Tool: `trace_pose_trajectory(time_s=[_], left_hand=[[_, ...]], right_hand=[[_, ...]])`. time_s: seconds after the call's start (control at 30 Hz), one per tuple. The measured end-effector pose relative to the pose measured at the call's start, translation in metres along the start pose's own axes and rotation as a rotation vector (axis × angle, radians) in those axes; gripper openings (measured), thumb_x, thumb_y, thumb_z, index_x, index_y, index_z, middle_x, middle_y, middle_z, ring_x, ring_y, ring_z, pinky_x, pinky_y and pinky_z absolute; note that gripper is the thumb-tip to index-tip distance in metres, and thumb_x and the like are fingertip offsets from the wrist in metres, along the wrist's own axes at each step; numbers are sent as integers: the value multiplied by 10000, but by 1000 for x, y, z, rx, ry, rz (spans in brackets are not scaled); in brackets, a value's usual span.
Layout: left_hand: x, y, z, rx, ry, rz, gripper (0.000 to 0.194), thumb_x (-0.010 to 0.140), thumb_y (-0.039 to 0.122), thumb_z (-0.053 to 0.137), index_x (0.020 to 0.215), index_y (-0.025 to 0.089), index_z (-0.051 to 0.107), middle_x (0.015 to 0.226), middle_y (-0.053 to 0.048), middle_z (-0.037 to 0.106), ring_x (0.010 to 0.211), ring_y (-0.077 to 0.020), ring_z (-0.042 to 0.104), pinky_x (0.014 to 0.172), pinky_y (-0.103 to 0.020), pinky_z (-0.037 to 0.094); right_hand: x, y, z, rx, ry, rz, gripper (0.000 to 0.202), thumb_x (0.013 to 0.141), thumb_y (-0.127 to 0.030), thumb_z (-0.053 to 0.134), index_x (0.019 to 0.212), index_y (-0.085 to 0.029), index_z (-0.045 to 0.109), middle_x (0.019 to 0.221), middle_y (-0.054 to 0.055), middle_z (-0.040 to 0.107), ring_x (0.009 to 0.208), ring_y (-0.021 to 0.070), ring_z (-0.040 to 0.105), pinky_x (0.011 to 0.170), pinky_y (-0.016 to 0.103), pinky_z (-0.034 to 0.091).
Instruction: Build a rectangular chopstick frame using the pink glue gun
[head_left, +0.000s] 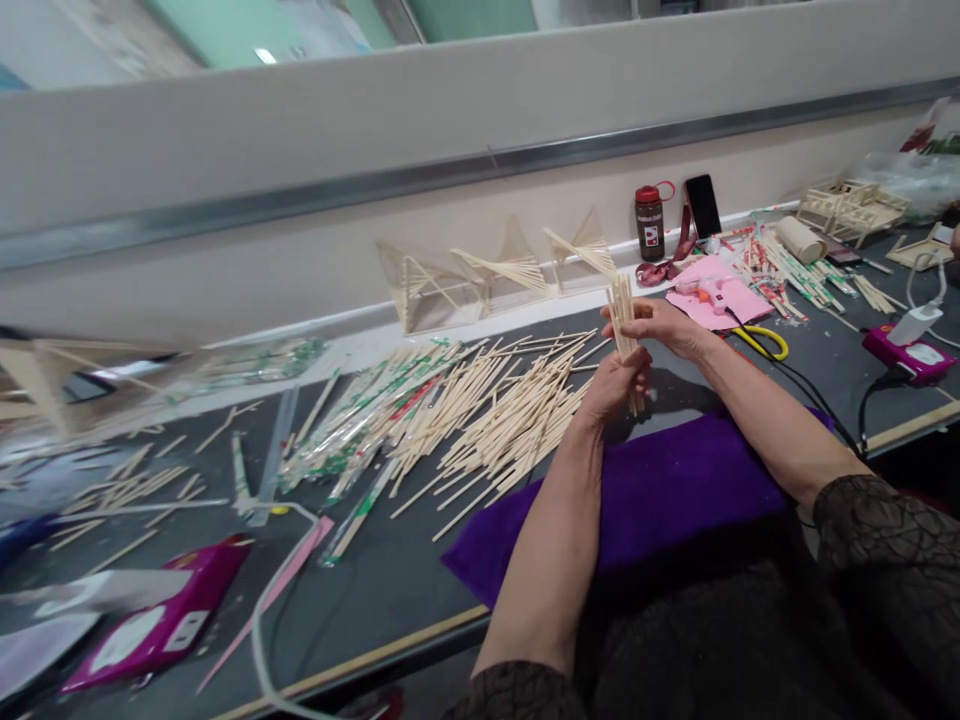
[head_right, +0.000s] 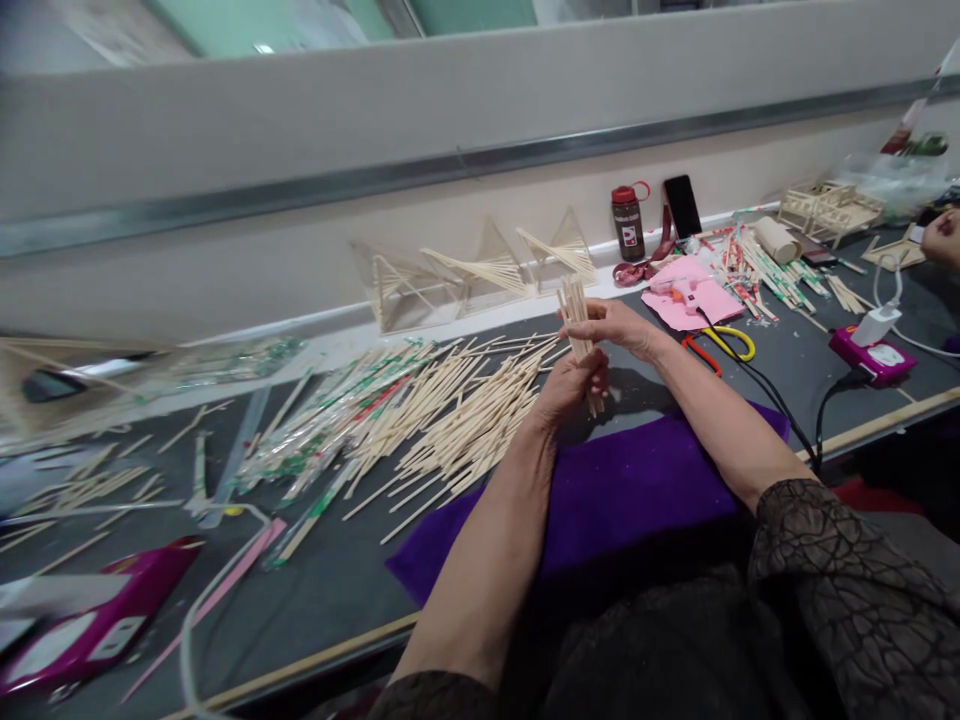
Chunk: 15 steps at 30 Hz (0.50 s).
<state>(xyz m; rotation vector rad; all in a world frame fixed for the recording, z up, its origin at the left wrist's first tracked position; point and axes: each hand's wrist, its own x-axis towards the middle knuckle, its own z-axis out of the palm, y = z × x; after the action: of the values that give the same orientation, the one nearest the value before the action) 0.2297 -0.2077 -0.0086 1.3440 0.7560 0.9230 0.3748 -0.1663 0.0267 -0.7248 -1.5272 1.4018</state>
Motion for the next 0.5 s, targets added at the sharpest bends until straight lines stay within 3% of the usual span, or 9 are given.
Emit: trace_pose_trajectory(time_s=[0.23,0.37,0.5], left_hand=[[-2,-2,-1,-52,-61,-117,459,765,579,763,745,174,547,519,78,436,433,-53,404,469,-176,369],[-2,-7,-1,-48,-81,-135,444,763,558,777,763,166,569,538,64,480,441,-56,444,477,-182,396],[-1,-7,0,-62,-41,-175,418,756,519,793,847,160,598,595,51,548,468,-68,512,497,-202,449]], right_hand=[[3,2,-15,90,111,-26,467,760,-600,737,1006,-203,725,969,50,749,897,165,666,777,266,506],[0,-2,-8,112,85,-17,417,787,-583,731,905,-183,722,920,62,755,854,162,667,827,291,513],[2,-3,-2,40,119,-21,357,841,-524,700,800,-169,699,819,41,737,757,138,639,755,267,492]])
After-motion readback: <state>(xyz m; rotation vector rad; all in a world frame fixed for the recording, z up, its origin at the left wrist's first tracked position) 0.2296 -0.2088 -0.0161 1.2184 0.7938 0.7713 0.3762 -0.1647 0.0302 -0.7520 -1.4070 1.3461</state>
